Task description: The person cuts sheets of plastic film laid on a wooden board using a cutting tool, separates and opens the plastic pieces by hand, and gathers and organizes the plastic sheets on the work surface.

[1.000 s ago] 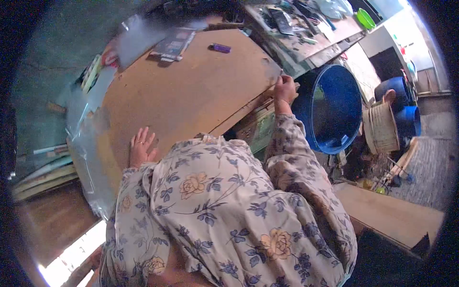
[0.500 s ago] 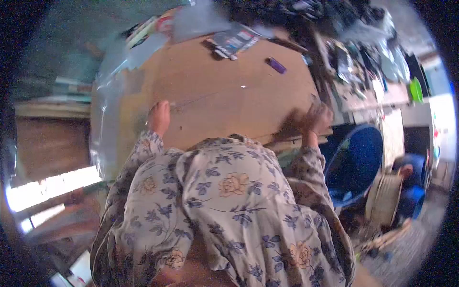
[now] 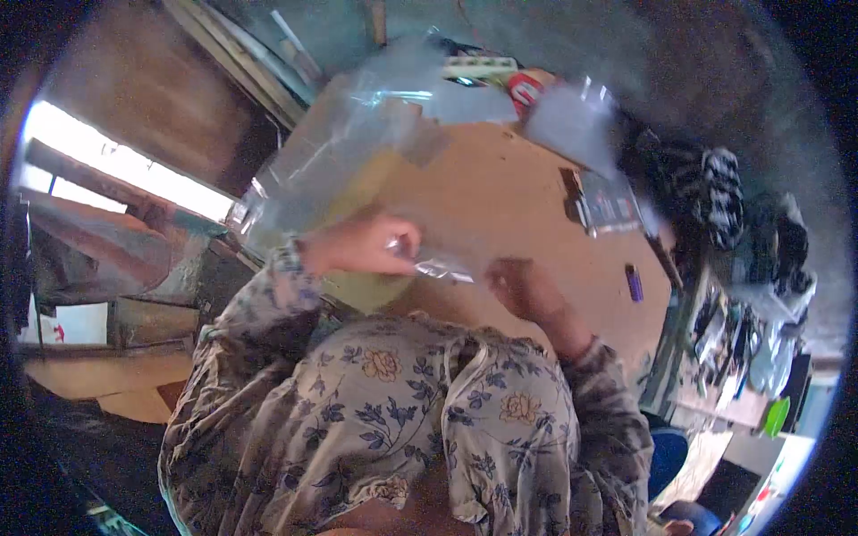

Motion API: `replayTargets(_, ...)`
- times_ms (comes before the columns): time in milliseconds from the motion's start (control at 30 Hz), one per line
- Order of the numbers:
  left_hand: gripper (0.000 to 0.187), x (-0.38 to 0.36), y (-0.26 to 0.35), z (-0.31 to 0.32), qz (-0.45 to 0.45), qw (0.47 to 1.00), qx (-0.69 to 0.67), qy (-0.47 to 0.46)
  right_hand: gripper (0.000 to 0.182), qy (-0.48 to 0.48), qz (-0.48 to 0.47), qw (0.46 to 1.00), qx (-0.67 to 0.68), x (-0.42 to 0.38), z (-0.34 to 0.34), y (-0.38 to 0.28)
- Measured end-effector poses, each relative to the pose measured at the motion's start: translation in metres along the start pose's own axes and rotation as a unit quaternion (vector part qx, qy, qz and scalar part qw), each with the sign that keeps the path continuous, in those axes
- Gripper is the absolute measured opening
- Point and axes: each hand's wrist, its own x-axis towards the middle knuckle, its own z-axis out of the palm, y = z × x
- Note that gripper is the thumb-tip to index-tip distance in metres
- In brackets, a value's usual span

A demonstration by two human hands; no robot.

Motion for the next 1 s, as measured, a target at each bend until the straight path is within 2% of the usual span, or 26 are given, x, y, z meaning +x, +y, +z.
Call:
replayTargets(33,0.025,-0.019,-0.004,-0.022,-0.067,0.993,-0.043,-0.086,0.026,-0.002,-0.008,1.0,-0.005,0.012,-0.017,-0.014)
replayTargets(100,0.024,-0.049,-0.037,-0.036,-0.072,0.965,-0.237,-0.091,0.01,-0.212,0.02,0.959,0.186,0.032,-0.047,-0.044)
replayTargets(133,0.024,-0.064,-0.045,-0.052,-0.075,0.965,-0.236,-0.092,0.01,-0.211,0.019,0.959,0.189,0.049,-0.051,-0.051)
replayTargets(200,0.021,-0.076,-0.085,-0.066,-0.145,0.977,-0.15,-0.046,0.015,-0.275,0.012,0.955,0.109,0.102,-0.038,-0.033)
replayTargets(233,0.019,-0.083,-0.104,-0.076,-0.182,0.981,-0.062,0.033,0.013,-0.234,-0.024,0.972,-0.02,0.134,-0.03,-0.027)
replayTargets(267,0.017,-0.087,-0.12,-0.087,-0.216,0.97,0.027,0.111,0.015,-0.18,-0.11,0.97,-0.123,0.175,-0.018,0.0)
replayTargets(333,0.015,-0.094,-0.104,-0.13,-0.311,0.896,0.166,0.27,0.02,-0.027,-0.081,0.963,-0.254,0.255,-0.011,0.009)
replayTargets(367,0.014,-0.1,-0.098,-0.149,-0.301,0.857,0.249,0.336,0.019,0.083,-0.032,0.987,-0.134,0.284,-0.024,-0.005)
replayTargets(400,0.013,-0.104,-0.097,-0.167,-0.287,0.808,0.328,0.396,0.017,0.168,0.02,0.972,-0.166,0.316,-0.038,-0.028)
replayTargets(467,0.012,-0.116,-0.104,-0.189,-0.146,0.686,0.489,0.519,0.017,0.357,-0.113,0.918,-0.129,0.356,-0.053,-0.051)
replayTargets(500,0.012,-0.118,-0.111,-0.188,-0.149,0.687,0.487,0.518,0.017,0.354,-0.112,0.92,-0.128,0.37,-0.049,-0.05)
replayTargets(567,0.008,-0.124,-0.127,-0.179,-0.149,0.638,0.555,0.513,0.04,0.355,-0.077,0.926,-0.1,0.394,-0.037,-0.042)
replayTargets(600,0.008,-0.127,-0.126,-0.153,-0.153,0.65,0.545,0.508,0.04,0.354,-0.086,0.926,-0.096,0.38,-0.03,-0.04)
replayTargets(633,0.008,-0.126,-0.146,-0.135,-0.156,0.667,0.531,0.499,0.054,0.268,0.037,0.958,-0.097,0.377,-0.016,-0.035)
replayTargets(667,0.01,-0.129,-0.167,-0.115,-0.218,0.674,0.524,0.473,0.067,0.175,0.158,0.967,-0.097,0.372,-0.001,-0.03)
replayTargets(733,0.017,-0.128,-0.195,-0.081,-0.292,0.706,0.498,0.41,0.087,0.047,0.199,0.964,-0.169,0.359,0.03,-0.014)
replayTargets(800,0.019,-0.129,-0.241,-0.048,-0.329,0.721,0.479,0.377,0.067,0.09,0.118,0.978,-0.144,0.349,0.064,0.025)
replayTargets(833,0.02,-0.133,-0.266,-0.027,-0.312,0.747,0.438,0.39,0.067,0.087,0.118,0.979,-0.143,0.341,0.065,0.031)
replayTargets(867,0.021,-0.137,-0.279,-0.014,-0.293,0.772,0.394,0.403,0.056,0.09,0.136,0.98,-0.112,0.335,0.067,0.035)
replayTargets(900,0.021,-0.135,-0.269,-0.013,-0.292,0.774,0.393,0.401,0.045,0.095,0.155,0.98,-0.08,0.329,0.066,0.042)
replayTargets(933,0.022,-0.13,-0.251,-0.016,-0.241,0.807,0.385,0.378,0.045,0.095,0.159,0.979,-0.08,0.32,0.065,0.053)
replayTargets(967,0.024,-0.125,-0.24,-0.017,-0.188,0.836,0.376,0.353,0.038,0.128,0.117,0.984,-0.036,0.31,0.06,0.066)
replayTargets(1000,0.024,-0.123,-0.239,-0.016,-0.183,0.838,0.376,0.351,0.03,0.163,0.074,0.984,0.007,0.3,0.052,0.077)
